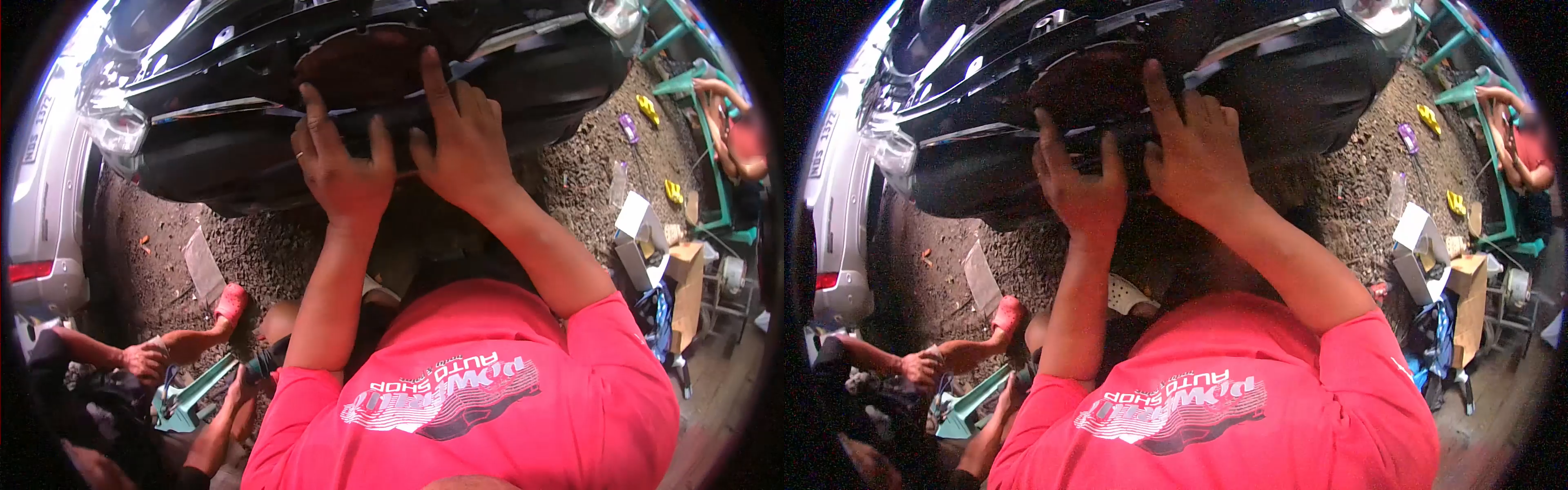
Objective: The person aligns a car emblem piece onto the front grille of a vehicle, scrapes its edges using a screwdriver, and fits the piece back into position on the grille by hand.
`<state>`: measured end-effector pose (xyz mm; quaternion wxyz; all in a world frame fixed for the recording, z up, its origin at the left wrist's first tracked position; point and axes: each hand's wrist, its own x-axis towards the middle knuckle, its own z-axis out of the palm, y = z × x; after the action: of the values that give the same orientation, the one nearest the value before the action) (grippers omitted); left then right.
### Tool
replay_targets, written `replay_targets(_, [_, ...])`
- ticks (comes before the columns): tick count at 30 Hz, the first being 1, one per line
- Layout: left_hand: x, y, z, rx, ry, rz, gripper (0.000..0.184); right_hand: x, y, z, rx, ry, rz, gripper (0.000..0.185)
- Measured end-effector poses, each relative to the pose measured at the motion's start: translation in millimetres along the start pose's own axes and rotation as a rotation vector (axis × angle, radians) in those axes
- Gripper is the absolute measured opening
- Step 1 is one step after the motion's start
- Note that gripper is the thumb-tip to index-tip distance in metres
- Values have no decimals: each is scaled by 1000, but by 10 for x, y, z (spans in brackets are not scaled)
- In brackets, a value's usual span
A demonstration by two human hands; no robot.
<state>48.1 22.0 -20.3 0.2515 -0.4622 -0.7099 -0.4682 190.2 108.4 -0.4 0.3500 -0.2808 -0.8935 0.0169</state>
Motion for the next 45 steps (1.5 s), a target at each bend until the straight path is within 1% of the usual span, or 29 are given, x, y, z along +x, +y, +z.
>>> replay_targets(3, [0,13,-25,-12,-20,-9,86,7,-9,-6,17,-18,10,102])
replay_targets(6, [-8,16,-31,-45,-54,-75,86,10,-20,-21,-1,-22,7,105])
replay_targets(8, [-7,-15,-1,-38,-22,-11,86,12,-17,-5,-12,-9,21,105])
replay_targets(12, [-27,-23,-10,-33,-36,-19,86,23,-19,4,11,-6,13,106])
replay_targets(15, [-15,11,-14,-47,-50,-88,89,26,-25,5,-11,-13,13,105])
replay_targets(17, [6,-5,5,-9,9,1,92,25,-27,-10,-17,-17,16,104])
replay_targets(27, [3,-10,10,17,-18,12,95,31,-7,-4,-2,7,6,100])
replay_targets(29, [6,9,6,5,-15,-4,95,33,31,-1,20,81,-30,94])
replay_targets(30, [4,13,6,-1,-22,-6,95,34,33,-21,15,76,-24,94])
replay_targets(32, [1,11,6,25,-20,-3,95,64,18,-91,68,62,12,85])
replay_targets(33, [3,15,3,18,-30,-5,95,84,24,-103,63,56,21,85])
replay_targets(35, [2,19,5,29,-32,-15,94,145,63,-112,18,219,-78,71])
replay_targets(36, [-9,0,15,22,-39,-16,94,175,84,-119,12,215,-71,71])
replay_targets(38, [-18,-32,32,33,-2,16,93,227,116,-147,39,248,-137,64])
replay_targets(42, [-38,-45,44,-28,-12,-30,92,273,98,-242,55,257,-175,62])
replay_targets(45, [-38,-73,38,14,-26,-18,91,311,46,-340,23,152,-143,59])
